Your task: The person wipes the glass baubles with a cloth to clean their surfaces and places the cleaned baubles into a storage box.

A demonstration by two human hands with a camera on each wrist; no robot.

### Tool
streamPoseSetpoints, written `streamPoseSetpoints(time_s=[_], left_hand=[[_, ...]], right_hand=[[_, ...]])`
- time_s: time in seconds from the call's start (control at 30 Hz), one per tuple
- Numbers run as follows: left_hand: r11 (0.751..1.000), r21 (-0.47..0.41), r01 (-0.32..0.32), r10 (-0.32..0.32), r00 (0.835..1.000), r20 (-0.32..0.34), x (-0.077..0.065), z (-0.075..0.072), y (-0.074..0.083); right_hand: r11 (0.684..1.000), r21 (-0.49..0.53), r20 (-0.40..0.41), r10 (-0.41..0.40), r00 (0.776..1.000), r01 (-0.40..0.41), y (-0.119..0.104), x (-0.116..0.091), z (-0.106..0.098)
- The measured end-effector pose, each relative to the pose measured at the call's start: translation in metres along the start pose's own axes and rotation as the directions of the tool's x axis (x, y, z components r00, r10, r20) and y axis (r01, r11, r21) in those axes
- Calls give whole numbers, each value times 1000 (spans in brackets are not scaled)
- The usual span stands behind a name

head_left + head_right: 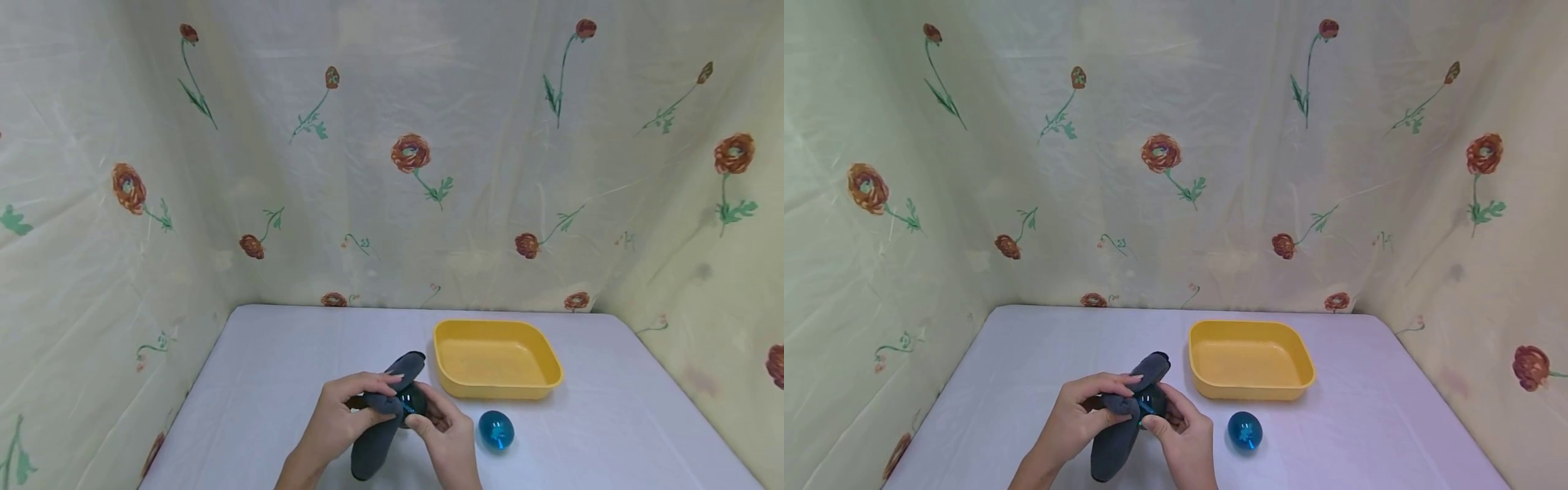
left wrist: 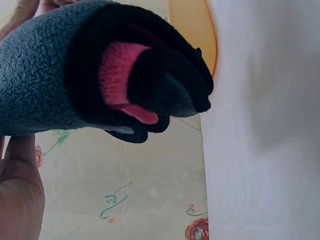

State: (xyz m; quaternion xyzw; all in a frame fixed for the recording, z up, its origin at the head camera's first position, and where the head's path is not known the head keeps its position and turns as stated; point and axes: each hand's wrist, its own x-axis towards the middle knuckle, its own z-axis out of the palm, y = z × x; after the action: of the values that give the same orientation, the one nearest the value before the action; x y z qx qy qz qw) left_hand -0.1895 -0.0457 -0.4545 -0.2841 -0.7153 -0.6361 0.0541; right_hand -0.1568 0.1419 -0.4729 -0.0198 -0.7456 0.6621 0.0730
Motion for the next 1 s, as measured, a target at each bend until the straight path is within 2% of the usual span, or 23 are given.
streamPoseSetpoints(time_s=[0.17,0.33,0.47,0.67,0.83,1.0], left_hand=[[998,15,-61,61,998,-3,-1,0,0],[997,22,-79,80,997,-15,-1,0,-1],[999,8,-38,38,999,-8,-1,-1,-1],[998,-24,58,-59,998,-10,2,-2,1],[995,-58,84,-85,996,-11,5,-2,2],[991,-51,126,-128,992,-21,6,-2,2]], right_hand=[[999,23,39,37,999,-38,-1,3,-1],[995,45,64,84,994,-87,-3,5,-2],[998,12,54,61,997,-62,-4,5,-2],[1000,-16,36,-1,999,1,-7,3,-2],[999,-42,35,-18,999,19,-7,3,-2],[998,-63,38,-22,999,25,-7,2,-1]])
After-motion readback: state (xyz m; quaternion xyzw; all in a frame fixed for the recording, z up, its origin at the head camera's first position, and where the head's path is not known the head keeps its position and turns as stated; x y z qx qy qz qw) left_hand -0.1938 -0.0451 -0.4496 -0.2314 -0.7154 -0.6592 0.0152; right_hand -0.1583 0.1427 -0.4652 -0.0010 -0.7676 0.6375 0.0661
